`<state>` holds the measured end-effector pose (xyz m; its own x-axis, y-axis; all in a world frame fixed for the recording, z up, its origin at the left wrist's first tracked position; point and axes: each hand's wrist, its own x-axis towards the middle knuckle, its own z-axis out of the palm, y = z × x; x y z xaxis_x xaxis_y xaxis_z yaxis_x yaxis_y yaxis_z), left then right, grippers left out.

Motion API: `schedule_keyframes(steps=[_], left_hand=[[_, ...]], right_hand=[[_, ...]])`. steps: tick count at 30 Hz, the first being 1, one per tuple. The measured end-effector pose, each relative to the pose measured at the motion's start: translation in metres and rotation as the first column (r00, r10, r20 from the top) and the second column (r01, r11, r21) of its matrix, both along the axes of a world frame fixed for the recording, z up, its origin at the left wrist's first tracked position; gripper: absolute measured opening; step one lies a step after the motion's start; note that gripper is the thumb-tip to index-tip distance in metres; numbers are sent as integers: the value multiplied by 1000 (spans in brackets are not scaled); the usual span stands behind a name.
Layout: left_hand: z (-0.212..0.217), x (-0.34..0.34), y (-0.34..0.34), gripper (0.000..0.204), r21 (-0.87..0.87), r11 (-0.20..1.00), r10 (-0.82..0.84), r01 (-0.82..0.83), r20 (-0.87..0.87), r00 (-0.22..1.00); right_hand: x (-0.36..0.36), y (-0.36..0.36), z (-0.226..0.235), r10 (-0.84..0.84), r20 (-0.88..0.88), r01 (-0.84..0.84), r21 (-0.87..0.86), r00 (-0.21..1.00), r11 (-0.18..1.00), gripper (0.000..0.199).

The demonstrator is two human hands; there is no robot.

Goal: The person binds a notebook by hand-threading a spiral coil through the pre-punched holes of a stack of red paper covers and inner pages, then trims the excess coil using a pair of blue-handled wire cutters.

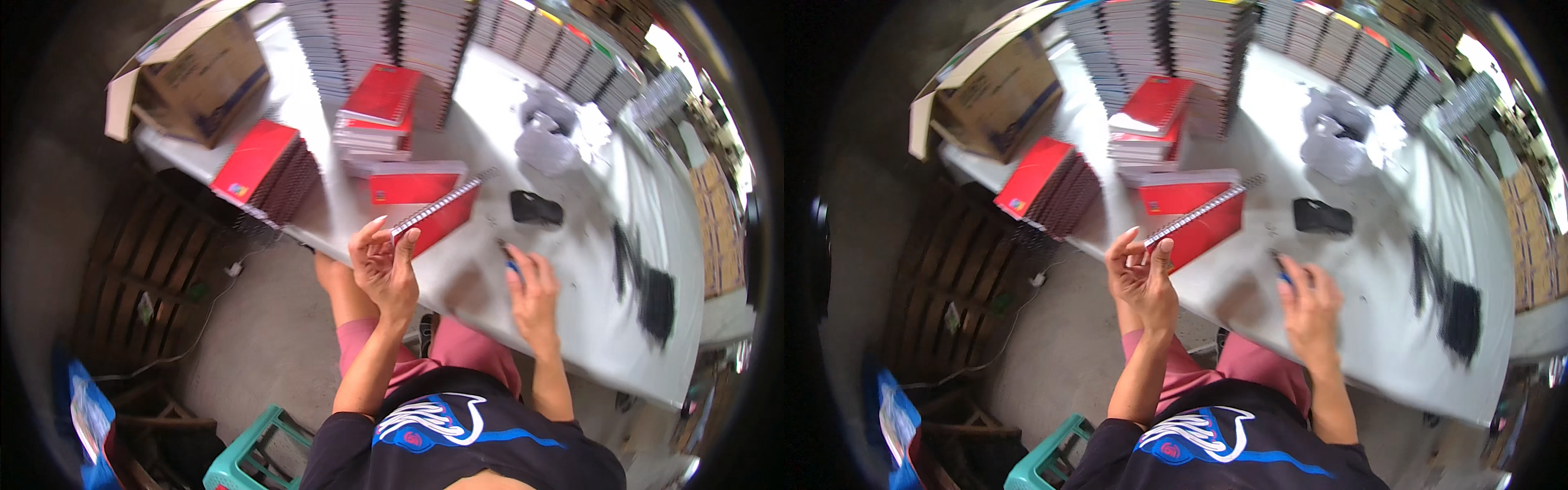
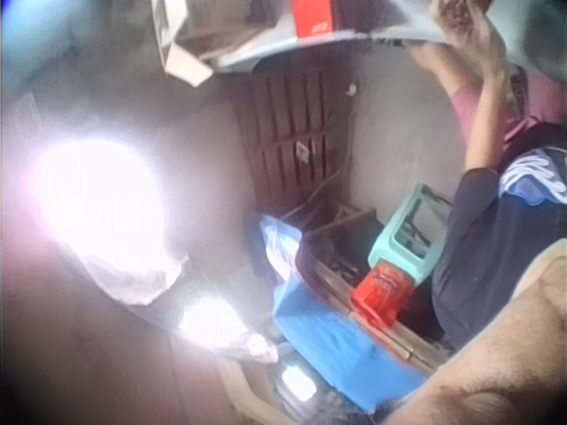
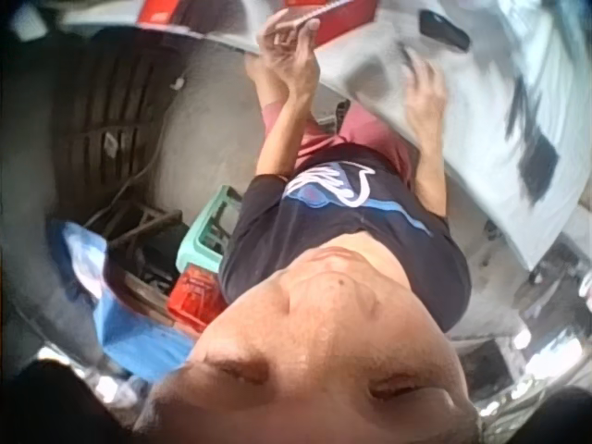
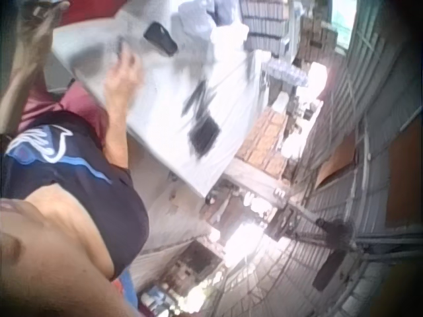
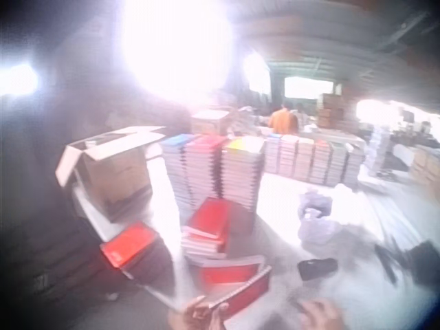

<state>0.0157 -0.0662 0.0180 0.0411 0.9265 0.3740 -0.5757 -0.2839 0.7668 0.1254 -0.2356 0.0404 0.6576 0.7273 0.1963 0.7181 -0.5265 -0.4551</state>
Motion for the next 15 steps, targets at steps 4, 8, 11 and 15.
schedule_keyframes(steps=[4, 8, 11, 15], left_hand=[[12, -32, 19, 20, -4, 999, -39, 39, -17, 999], [31, -66, 21, 12, 179, 984, 24, -11, -72, 997], [44, -100, 18, 11, 391, 919, 130, -39, -209, 969], [42, -158, 83, 31, 399, 615, 709, -680, 97, 698]], right_hand=[[23, -11, -36, -147, 444, 264, -216, 884, 940, 43], [-16, 64, 46, 132, 398, -298, 391, 908, 871, 51], [-46, 108, 87, 602, 285, -664, 262, 746, 700, 49], [-39, 185, 120, 859, 167, -830, 399, 483, 389, 39]])
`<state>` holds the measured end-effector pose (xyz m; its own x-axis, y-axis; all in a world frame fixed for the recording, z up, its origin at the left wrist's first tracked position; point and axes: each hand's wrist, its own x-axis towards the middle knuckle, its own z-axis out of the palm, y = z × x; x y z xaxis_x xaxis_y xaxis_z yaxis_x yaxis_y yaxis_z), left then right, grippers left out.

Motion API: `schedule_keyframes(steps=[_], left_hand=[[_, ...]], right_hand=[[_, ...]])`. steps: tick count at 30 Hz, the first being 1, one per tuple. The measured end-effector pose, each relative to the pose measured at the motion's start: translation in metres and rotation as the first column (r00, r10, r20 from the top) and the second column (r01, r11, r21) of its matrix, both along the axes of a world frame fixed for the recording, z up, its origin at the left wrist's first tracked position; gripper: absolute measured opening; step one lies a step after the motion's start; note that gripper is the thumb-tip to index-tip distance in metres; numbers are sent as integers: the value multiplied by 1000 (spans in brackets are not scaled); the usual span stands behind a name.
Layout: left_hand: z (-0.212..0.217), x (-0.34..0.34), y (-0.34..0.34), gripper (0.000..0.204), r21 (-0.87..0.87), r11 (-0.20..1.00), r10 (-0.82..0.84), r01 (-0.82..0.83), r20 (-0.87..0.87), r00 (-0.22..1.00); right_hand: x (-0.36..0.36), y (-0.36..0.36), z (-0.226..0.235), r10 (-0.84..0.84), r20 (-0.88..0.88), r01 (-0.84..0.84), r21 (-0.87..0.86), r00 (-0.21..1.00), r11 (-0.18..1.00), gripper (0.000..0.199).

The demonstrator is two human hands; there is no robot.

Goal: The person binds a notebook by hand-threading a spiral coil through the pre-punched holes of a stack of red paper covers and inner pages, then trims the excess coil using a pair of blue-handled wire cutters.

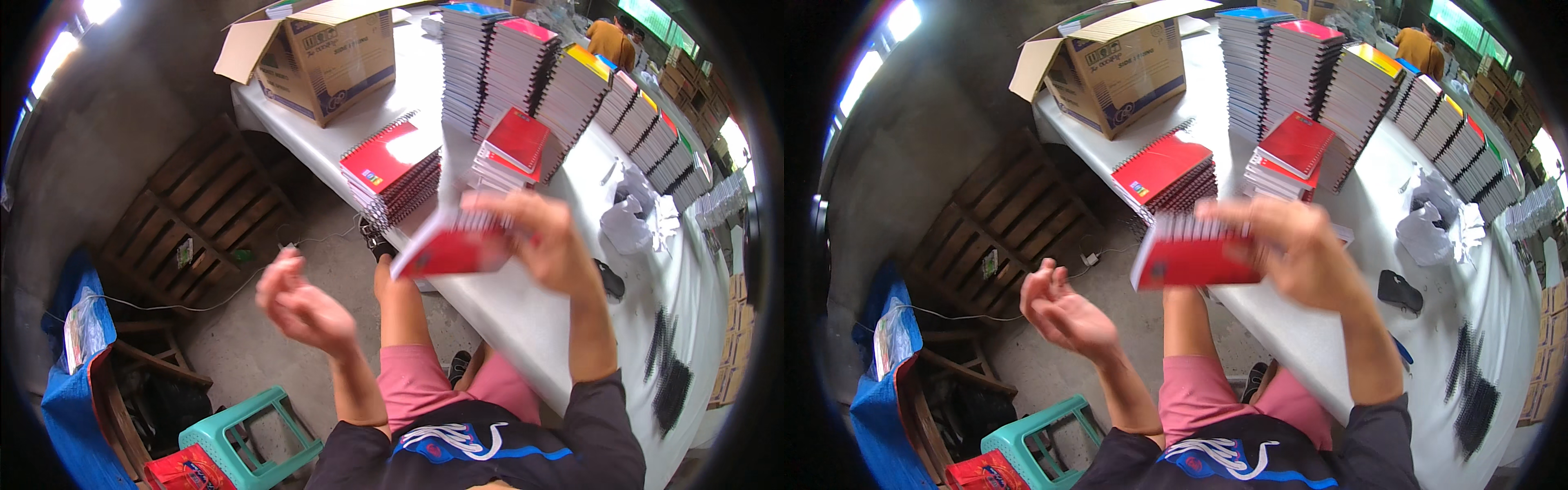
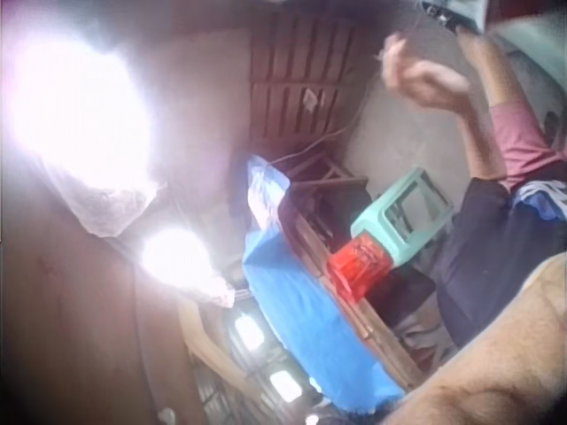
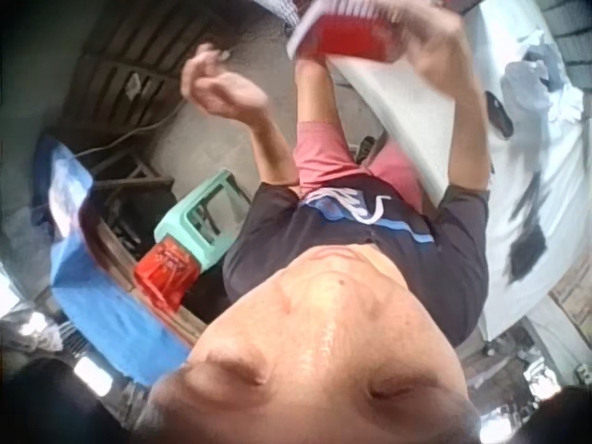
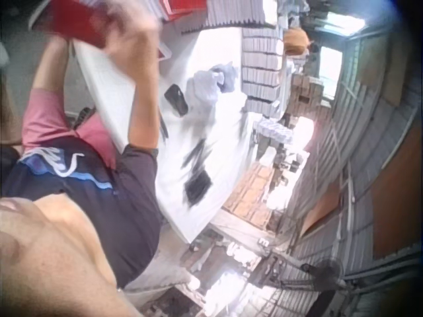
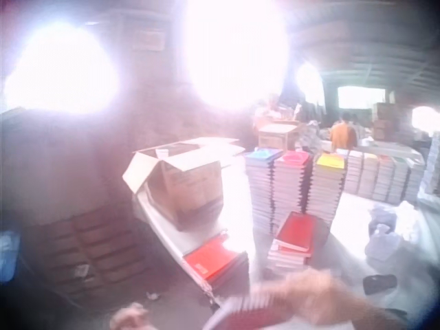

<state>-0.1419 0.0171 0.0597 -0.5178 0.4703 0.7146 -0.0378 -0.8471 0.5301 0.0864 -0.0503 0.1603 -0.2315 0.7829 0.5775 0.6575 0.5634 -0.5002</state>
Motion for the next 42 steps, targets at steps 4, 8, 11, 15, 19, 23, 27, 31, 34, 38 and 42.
schedule_keyframes(steps=[4, 8, 11, 15, 19, 23, 27, 31, 34, 38, 42], left_hand=[[-170, -82, 75, 41, -791, 594, -42, 142, 146, 988], [-226, -26, 39, 45, -880, 47, -581, 472, 360, 730], [-172, -36, 22, 48, -828, -94, -850, 553, 356, 388], [-112, -87, 71, 57, -490, 376, -905, 786, -13, 425], [-31, -7, 119, 64, -414, 673, -651, 613, 63, 756], [-24, 35, 148, 64, -495, 698, -590, 517, 12, 808], [-9, 56, 151, 60, -530, 724, -457, 441, 111, 883], [-27, 38, 164, 62, -513, 750, -448, 417, 70, 891], [29, 23, 109, 47, -458, 865, -244, 204, -29, 969], [55, 54, 21, 24, 184, 935, -213, 303, -392, 895], [20, 151, -36, 49, -15, 873, -248, 487, -874, 418]], right_hand=[[-17, 44, 36, 48, -940, -271, -49, 339, 961, 26], [-33, 95, 15, -140, -852, -265, -307, 505, 914, 34], [-26, 117, -23, -228, -910, -240, -321, 347, 916, 49], [-33, 129, -41, -324, -863, -226, -430, 389, 874, 88], [-26, 143, -47, -368, -607, -98, -596, 704, 797, 96], [-37, 146, -39, -462, -335, 134, -674, 821, 726, 99], [-30, 144, -50, -416, -329, 97, -675, 848, 732, 98], [-34, 118, -41, -405, -304, 189, -550, 862, 814, 79], [-7, 52, -44, -218, -68, 219, 0, 974, 976, 48], [57, -44, -64, -682, -155, 699, 128, 715, 704, 34], [139, -138, -103, -965, 17, 965, -34, 261, 261, 56]])
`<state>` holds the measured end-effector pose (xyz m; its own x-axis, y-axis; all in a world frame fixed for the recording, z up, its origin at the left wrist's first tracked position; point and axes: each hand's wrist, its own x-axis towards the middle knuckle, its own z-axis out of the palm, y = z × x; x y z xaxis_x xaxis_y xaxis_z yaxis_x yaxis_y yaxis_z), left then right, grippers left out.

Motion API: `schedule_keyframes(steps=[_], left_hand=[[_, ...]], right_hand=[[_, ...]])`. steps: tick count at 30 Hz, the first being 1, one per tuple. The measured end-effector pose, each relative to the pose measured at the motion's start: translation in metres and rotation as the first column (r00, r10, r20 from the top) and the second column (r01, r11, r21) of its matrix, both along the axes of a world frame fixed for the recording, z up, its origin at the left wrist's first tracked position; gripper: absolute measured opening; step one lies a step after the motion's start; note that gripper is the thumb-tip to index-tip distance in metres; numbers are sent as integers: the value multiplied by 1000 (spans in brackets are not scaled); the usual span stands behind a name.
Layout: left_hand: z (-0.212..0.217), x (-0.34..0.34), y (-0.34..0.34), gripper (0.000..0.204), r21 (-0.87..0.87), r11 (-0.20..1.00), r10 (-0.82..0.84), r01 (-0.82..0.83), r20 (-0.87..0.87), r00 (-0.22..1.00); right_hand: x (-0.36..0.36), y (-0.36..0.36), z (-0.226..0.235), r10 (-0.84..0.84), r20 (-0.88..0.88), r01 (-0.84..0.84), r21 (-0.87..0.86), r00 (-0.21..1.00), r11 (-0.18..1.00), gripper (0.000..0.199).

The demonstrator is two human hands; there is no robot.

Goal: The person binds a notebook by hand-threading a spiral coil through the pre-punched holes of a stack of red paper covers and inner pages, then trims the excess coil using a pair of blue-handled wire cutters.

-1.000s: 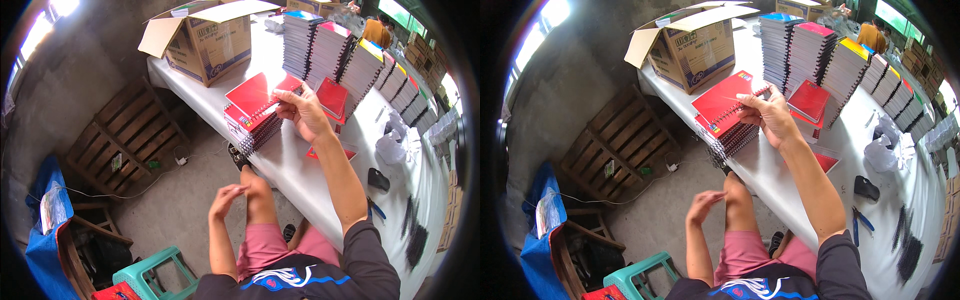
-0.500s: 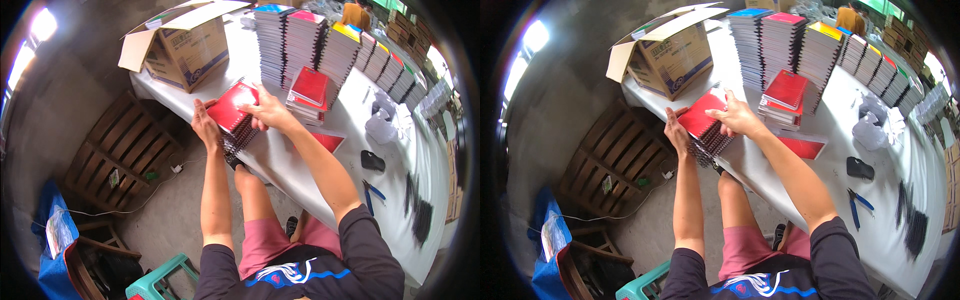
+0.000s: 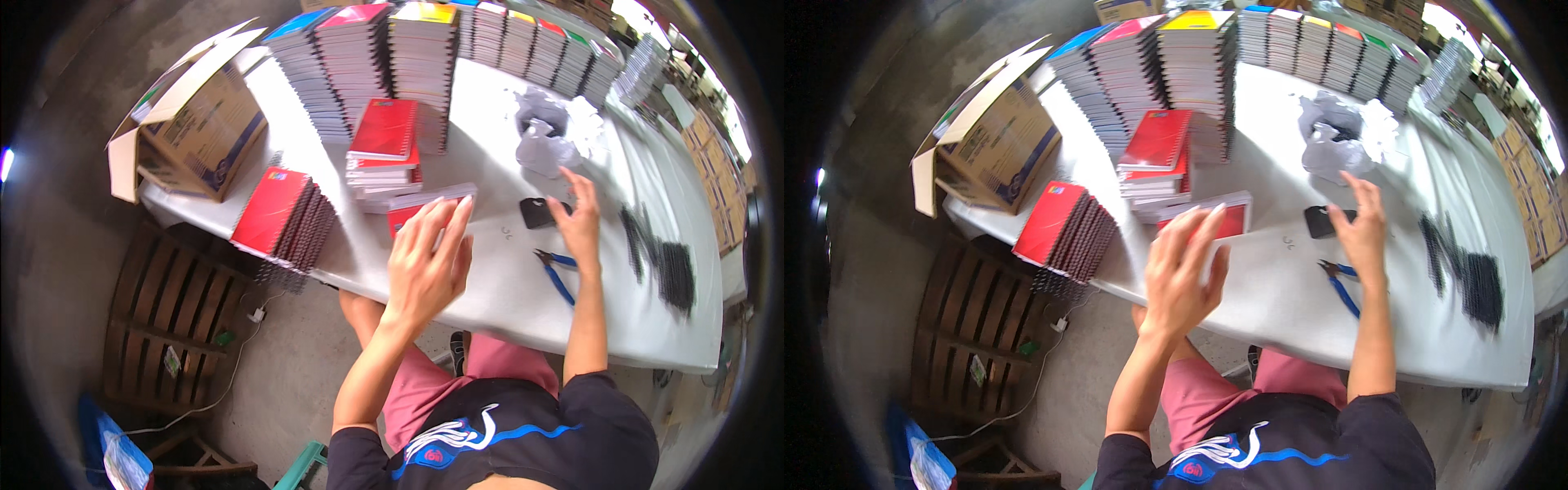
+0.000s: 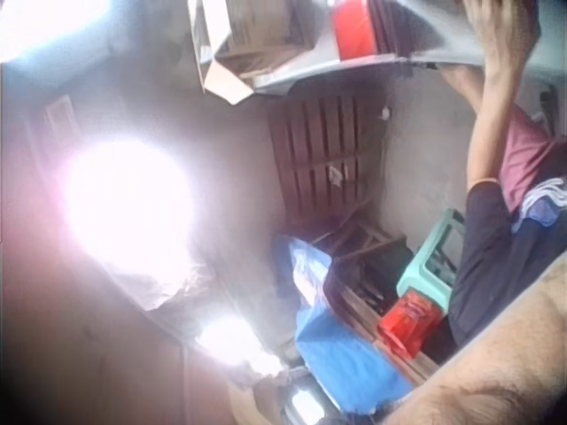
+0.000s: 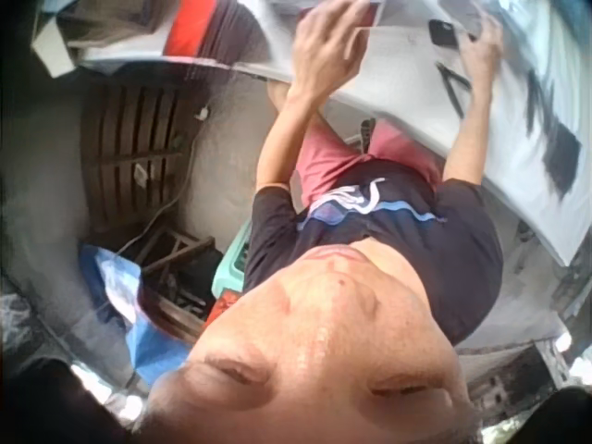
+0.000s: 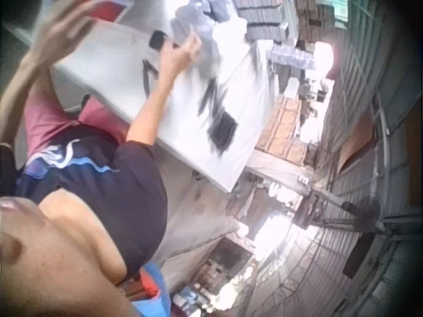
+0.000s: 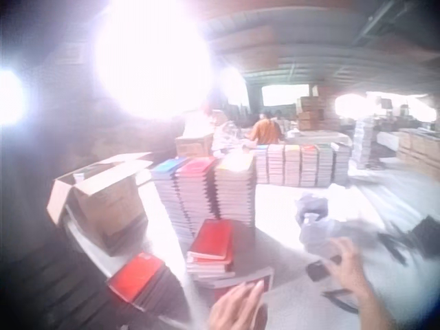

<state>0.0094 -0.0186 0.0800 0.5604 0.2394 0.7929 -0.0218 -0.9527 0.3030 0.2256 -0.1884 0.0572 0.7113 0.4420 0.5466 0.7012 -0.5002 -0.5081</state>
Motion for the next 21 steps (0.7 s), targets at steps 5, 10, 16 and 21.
schedule_keyframes(steps=[5, 10, 16, 21], left_hand=[[-60, 77, 25, 57, 271, 922, 350, -277, -270, 897], [-58, 71, 26, 37, 283, 946, 269, -156, -418, 868], [-48, 73, 8, 47, 278, 957, 212, -82, -479, 852], [-73, 70, 12, 60, 329, 931, 270, -156, -337, 902]], right_hand=[[79, -127, -20, -643, 60, 587, -480, 763, 652, 76], [115, -198, -64, -683, -61, 540, -564, 728, 625, 65], [136, -219, -59, -632, 196, 573, -669, 749, 472, 43], [138, -222, -39, -543, 233, 584, -451, 807, 675, 43]])
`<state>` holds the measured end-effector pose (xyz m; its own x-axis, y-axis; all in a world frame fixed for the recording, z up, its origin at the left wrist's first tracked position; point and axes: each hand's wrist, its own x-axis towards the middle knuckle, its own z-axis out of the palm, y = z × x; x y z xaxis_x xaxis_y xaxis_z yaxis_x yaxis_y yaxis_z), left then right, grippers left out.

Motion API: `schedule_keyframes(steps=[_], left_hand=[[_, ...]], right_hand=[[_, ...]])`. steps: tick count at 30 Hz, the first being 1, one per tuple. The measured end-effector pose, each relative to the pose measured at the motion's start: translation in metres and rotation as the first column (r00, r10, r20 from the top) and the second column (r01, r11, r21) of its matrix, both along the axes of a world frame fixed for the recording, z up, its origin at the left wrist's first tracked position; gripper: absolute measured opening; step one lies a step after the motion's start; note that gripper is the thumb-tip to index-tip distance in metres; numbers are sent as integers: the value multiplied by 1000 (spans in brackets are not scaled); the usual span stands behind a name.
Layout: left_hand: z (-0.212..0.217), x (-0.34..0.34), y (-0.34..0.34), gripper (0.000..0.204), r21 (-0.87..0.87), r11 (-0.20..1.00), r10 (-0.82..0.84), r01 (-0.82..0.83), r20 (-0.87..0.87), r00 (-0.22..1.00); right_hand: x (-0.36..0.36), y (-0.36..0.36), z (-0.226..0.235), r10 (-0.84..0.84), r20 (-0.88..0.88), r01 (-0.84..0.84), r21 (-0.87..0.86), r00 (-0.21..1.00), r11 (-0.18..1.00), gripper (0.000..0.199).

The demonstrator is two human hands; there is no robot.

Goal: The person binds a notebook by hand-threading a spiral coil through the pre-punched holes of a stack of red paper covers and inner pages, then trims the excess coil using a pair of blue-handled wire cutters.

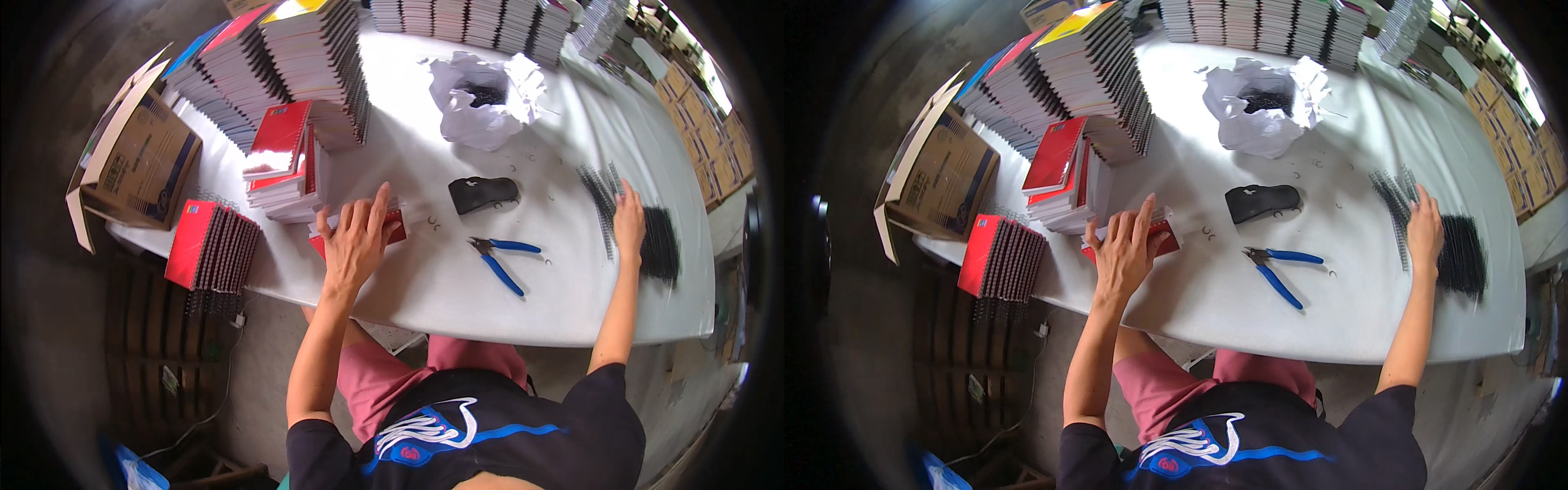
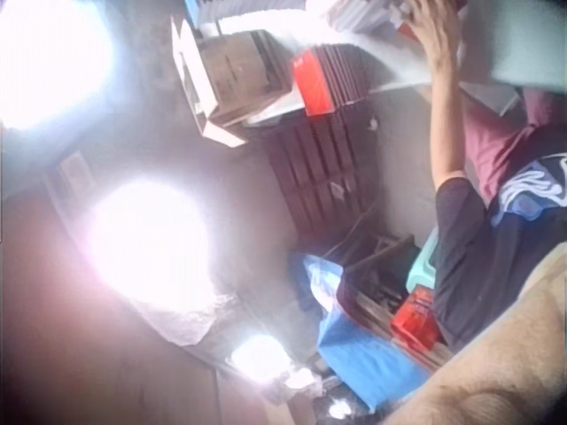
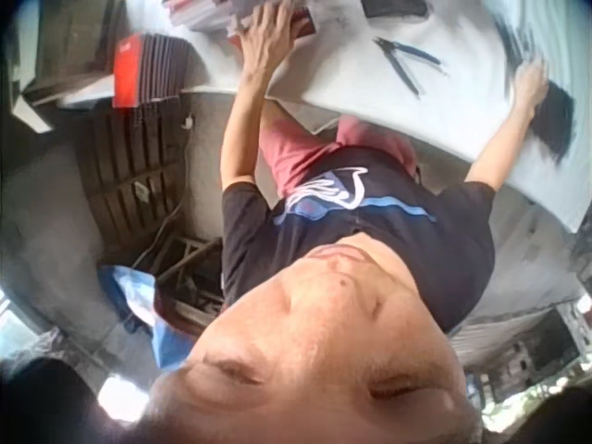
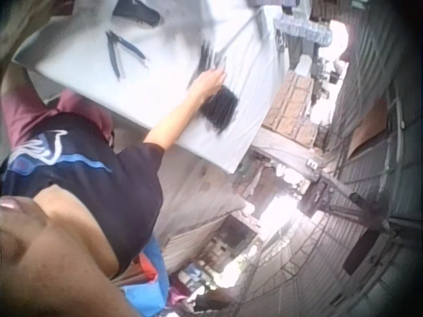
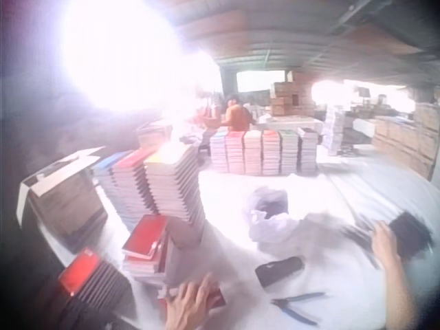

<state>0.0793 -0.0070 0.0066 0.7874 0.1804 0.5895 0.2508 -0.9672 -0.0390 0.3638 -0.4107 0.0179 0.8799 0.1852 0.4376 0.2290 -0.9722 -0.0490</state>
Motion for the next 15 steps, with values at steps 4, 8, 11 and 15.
schedule_keyframes(steps=[4, 8, 11, 15], left_hand=[[0, -5, 12, 61, 12, 994, 111, -110, -98, 989], [1, -12, 15, 65, 51, 994, 91, -94, 49, 995], [-3, -23, 11, 65, 2, 992, 124, -125, 89, 988], [-17, -33, 11, 66, -7, 989, 144, -145, 123, 982]], right_hand=[[-12, 18, 30, 95, 29, -99, 316, 995, 944, 41], [-60, 62, 63, 400, -69, -238, 707, 914, 666, 44], [-92, 78, 69, 673, -55, -276, 886, 737, 374, 44], [-127, 116, 67, 747, 7, -321, 906, 665, 276, 40]])
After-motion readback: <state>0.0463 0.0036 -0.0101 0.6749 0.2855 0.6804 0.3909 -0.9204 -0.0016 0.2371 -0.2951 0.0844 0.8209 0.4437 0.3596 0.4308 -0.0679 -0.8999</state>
